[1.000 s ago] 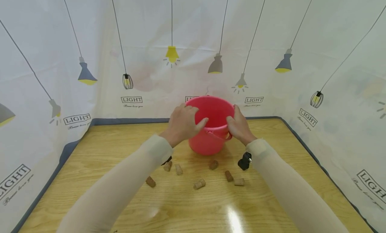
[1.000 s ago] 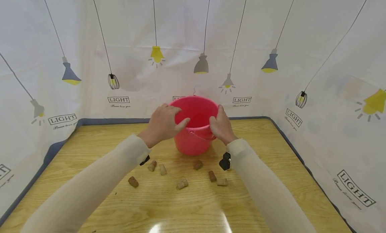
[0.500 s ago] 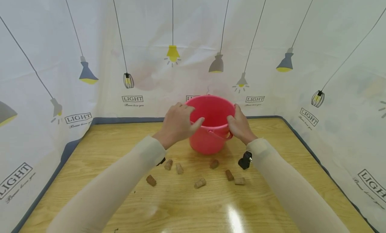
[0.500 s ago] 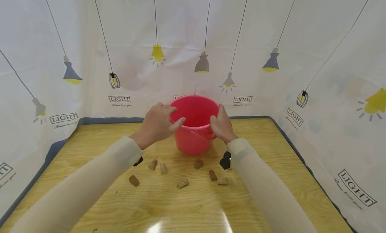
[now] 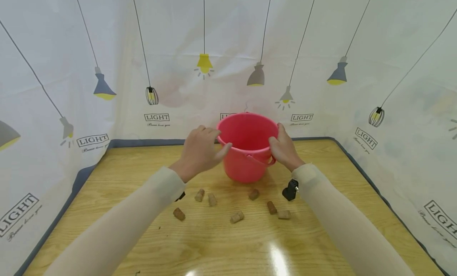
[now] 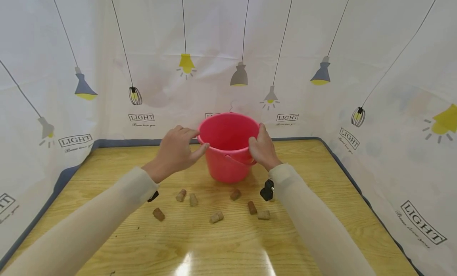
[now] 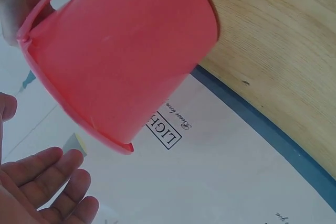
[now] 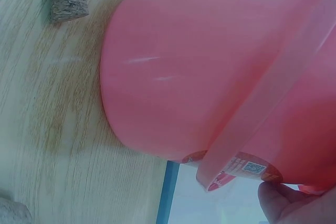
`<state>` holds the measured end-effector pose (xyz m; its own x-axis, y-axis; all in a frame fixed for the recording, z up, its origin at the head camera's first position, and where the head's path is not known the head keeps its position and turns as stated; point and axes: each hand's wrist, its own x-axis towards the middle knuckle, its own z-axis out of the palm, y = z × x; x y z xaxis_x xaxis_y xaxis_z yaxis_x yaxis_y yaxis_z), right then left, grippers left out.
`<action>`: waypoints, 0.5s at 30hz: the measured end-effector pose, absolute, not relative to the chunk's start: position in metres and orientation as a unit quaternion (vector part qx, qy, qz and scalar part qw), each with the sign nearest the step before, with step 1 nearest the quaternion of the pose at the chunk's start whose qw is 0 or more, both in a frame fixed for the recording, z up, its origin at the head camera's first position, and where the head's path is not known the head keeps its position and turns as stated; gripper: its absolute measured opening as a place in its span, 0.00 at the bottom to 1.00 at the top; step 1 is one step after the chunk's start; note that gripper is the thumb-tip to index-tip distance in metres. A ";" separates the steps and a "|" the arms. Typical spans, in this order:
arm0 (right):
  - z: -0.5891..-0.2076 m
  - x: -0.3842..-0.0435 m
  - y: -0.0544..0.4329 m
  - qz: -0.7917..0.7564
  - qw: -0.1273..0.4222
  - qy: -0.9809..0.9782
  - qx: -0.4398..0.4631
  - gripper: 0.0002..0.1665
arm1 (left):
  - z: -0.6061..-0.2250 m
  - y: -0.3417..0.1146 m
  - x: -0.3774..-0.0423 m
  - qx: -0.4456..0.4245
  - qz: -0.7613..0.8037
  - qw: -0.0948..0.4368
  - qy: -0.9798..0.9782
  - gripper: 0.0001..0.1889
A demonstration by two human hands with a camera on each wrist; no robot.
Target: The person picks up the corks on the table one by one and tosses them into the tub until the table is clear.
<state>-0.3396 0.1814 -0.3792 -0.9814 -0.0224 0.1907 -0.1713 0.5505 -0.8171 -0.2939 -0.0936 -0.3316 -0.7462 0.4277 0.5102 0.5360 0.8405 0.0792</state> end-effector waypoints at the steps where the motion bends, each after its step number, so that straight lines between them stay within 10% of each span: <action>1: -0.379 -0.340 0.181 0.472 0.078 -0.876 0.055 0.43 | -0.333 -0.096 -0.294 -0.260 -0.109 0.246 -0.927 0.21; 15: -0.380 -0.340 0.181 0.472 0.076 -0.877 0.051 0.43 | -0.343 -0.115 -0.285 -0.259 -0.090 0.234 -0.933 0.26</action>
